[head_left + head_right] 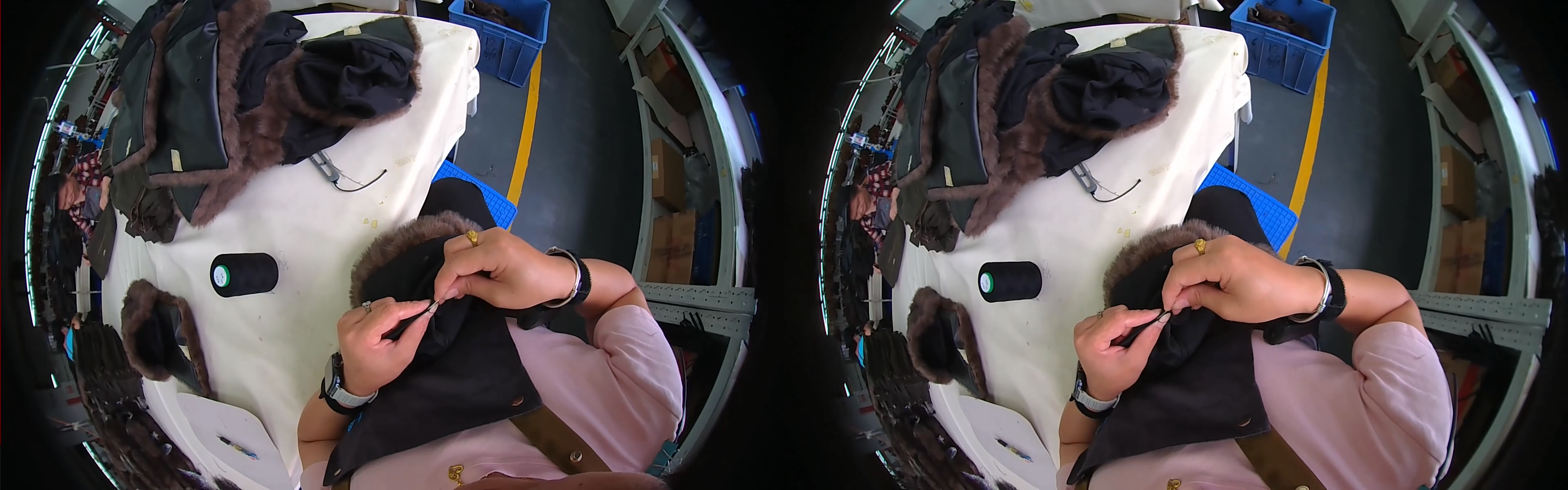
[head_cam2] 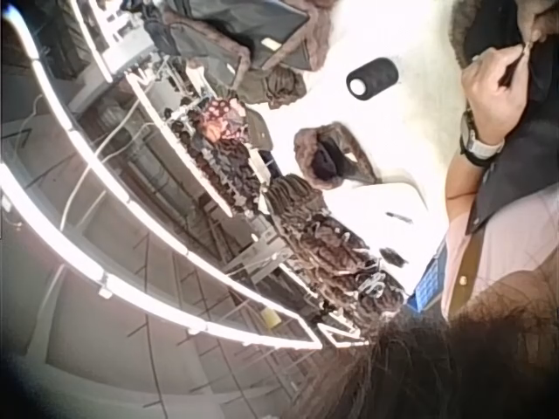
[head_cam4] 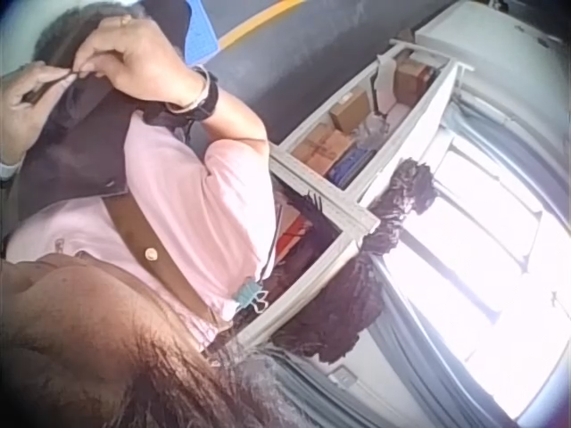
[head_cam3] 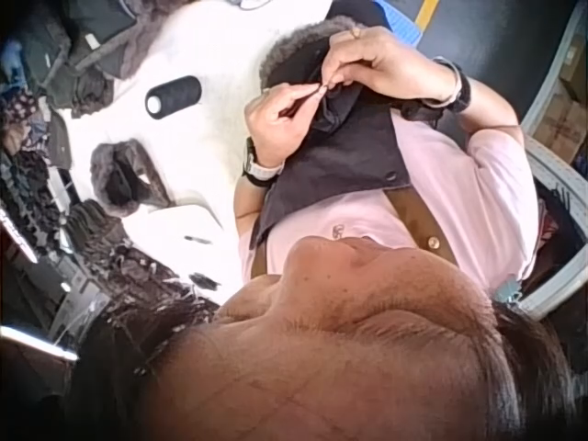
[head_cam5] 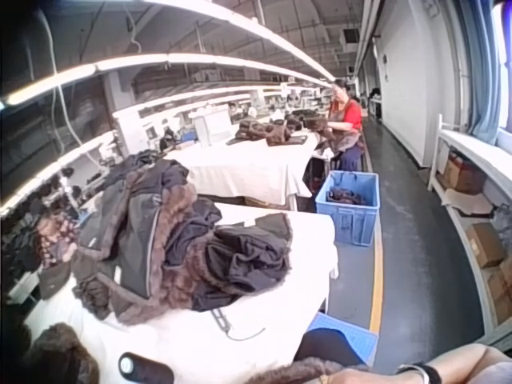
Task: The recorder is hand-sewing and finishing a black leather and fur hat at a workbench.
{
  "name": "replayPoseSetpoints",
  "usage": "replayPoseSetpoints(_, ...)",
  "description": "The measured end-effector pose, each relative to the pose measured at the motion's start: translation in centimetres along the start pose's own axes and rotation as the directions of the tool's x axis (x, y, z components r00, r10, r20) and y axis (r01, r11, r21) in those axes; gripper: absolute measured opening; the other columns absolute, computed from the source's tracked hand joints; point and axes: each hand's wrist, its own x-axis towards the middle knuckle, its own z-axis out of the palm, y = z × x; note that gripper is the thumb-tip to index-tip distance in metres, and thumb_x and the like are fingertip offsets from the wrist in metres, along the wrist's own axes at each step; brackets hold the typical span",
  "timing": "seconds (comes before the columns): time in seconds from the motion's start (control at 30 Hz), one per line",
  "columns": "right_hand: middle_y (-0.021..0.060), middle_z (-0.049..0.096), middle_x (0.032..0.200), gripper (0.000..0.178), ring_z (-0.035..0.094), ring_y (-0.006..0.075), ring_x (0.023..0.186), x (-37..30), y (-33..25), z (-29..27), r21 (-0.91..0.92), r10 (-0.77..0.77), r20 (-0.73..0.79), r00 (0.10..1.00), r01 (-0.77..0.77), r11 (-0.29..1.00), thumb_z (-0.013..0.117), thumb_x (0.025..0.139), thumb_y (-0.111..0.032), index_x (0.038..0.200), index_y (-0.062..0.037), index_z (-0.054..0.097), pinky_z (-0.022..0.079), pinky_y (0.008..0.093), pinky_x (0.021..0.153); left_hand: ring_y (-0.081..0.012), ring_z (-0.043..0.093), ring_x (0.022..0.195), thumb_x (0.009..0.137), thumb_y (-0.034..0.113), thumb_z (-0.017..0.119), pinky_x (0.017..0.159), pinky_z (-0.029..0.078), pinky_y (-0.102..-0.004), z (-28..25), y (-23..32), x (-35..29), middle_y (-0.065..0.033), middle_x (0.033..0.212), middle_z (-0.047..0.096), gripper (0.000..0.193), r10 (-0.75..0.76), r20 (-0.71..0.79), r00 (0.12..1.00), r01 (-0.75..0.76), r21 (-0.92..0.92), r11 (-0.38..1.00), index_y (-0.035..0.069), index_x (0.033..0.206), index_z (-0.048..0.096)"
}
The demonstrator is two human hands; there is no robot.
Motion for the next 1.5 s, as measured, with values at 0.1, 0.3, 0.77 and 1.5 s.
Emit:
replayPoseSetpoints(0.1,0.0054,0.066,0.079,0.016,0.064,0.0196,0.075,0.1,0.1,0.0,0.013,0.006,-0.005,1.0,-0.006,1.0,0.067,0.082,0.01,0.092,-0.002,0.07,0.05,0.03,0.067,-0.0141,0.051,0.046,0.071,-0.004,0.079,0.044,0.036,-0.0263,0.0,0.0,0.0,-0.0049,0.058,0.056,0.023,0.002,0.0,1.0,-0.002,-0.001,1.0,0.005,0.091,0.074)
replayPoseSetpoints(0.3,0.0055,0.067,0.08,0.014,0.064,0.0196,0.075,0.4,0.3,0.2,0.016,0.012,-0.005,1.0,-0.012,1.0,0.067,0.083,0.009,0.09,-0.0024,0.069,0.05,0.0306,0.067,-0.0088,0.041,0.046,0.071,-0.004,0.079,0.045,0.028,-0.0243,0.1,-0.1,0.1,-0.0012,0.055,0.05,0.021,-0.004,-0.024,1.0,0.004,-0.018,1.0,0.005,0.088,0.073)
replayPoseSetpoints(0.77,0.0031,0.068,0.081,0.007,0.065,0.0102,0.078,0.6,0.9,0.1,0.269,0.3,0.071,0.951,-0.308,0.913,0.072,0.085,0.0,0.088,-0.0004,0.066,0.05,0.0247,0.069,-0.0077,0.041,0.046,0.072,-0.003,0.079,0.044,0.027,-0.0242,0.1,-0.2,0.1,-0.001,0.055,0.051,0.019,-0.009,-0.015,1.0,0.009,-0.032,0.999,0.005,0.088,0.073)
replayPoseSetpoints(1.5,0.0026,0.063,0.074,0.012,0.058,0.0091,0.071,0.5,0.5,-0.7,0.183,0.366,0.062,0.929,-0.371,0.91,0.074,0.086,-0.01,0.088,-0.0019,0.065,0.045,0.0276,0.063,-0.0141,0.05,0.047,0.072,-0.003,0.08,0.045,0.036,-0.0265,0.1,0.0,0.5,-0.004,0.059,0.056,0.019,-0.043,0.035,0.998,0.043,0.01,0.999,0.005,0.089,0.073)
